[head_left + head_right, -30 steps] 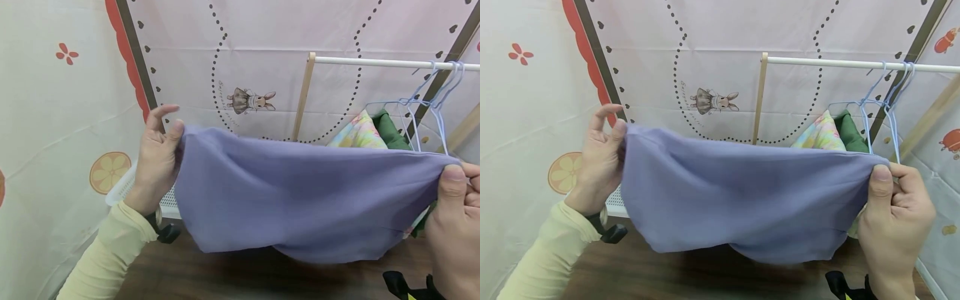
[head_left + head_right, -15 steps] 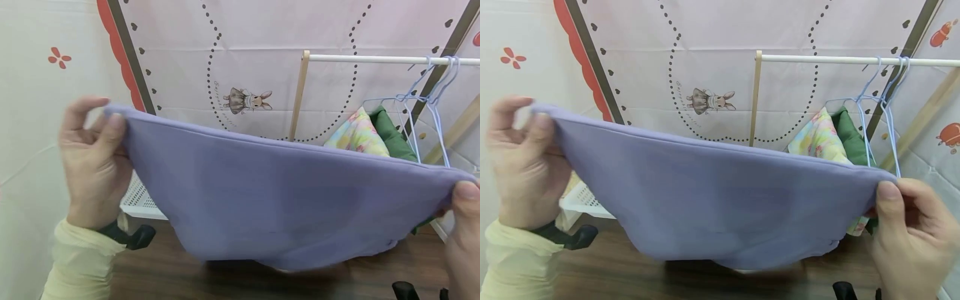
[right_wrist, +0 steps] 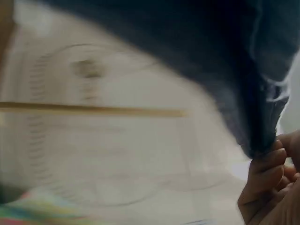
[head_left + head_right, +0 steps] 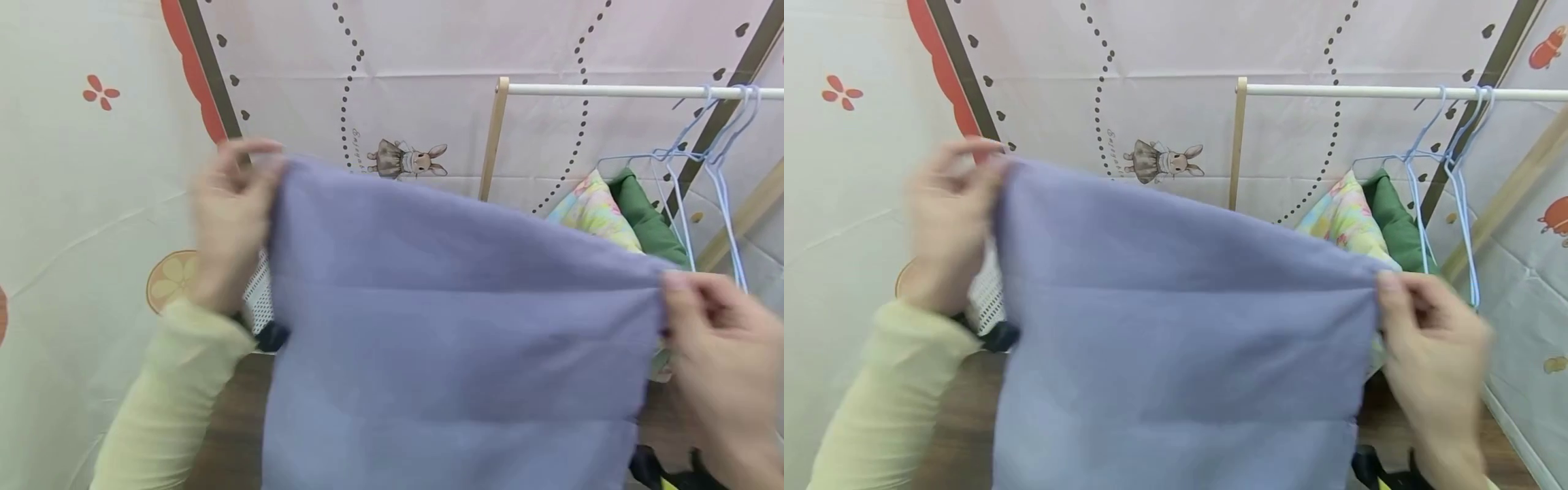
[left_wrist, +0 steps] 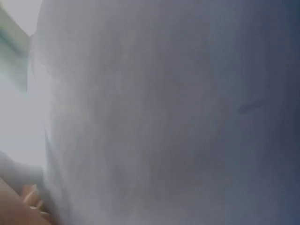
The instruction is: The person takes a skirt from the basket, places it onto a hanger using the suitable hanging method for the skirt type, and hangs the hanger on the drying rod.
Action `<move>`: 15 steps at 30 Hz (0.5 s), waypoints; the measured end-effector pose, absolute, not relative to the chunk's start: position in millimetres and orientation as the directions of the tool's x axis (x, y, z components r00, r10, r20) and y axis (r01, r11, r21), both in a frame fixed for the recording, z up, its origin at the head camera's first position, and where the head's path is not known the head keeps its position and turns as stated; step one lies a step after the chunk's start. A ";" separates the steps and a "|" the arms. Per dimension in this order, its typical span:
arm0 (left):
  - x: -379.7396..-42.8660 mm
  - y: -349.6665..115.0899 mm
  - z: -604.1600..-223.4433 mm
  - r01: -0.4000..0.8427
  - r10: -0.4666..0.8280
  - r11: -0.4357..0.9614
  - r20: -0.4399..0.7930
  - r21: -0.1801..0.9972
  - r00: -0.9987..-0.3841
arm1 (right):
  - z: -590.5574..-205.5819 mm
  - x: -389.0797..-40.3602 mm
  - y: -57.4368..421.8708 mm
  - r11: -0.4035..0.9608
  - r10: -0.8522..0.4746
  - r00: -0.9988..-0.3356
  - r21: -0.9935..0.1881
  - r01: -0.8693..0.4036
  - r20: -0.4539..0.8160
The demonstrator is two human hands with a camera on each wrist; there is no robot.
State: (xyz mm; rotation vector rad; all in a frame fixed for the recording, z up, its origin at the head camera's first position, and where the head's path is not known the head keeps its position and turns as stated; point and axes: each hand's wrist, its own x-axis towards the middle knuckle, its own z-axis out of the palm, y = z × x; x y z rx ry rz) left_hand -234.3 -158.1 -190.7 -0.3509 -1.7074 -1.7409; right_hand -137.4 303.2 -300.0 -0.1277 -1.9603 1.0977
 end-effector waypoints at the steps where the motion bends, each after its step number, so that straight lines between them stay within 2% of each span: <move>1: -252.8 -154.6 -206.0 0.520 -0.210 0.236 0.566 0.821 -0.797 | -285.5 -136.3 271.8 0.626 0.429 -0.661 -0.730 -0.274 0.616; 4: -305.2 -146.0 -262.4 0.284 -0.085 0.593 0.410 0.753 -0.908 | -319.5 -171.0 262.6 0.746 0.306 -0.764 -0.641 -0.178 0.568; 7: -345.1 -136.3 -318.3 0.134 -0.026 0.761 0.236 0.634 -0.971 | -367.4 -211.0 257.1 0.743 0.239 -0.891 -0.663 -0.088 0.387; 11: -377.6 -122.9 -370.3 0.040 -0.049 0.861 0.160 0.506 -0.986 | -414.8 -252.7 249.9 0.652 0.220 -0.968 -0.756 0.056 0.119; 15: -389.9 -111.6 -390.0 0.015 -0.058 0.820 0.109 0.572 -0.992 | -435.0 -271.7 250.3 0.514 0.238 -0.971 -0.850 0.119 0.008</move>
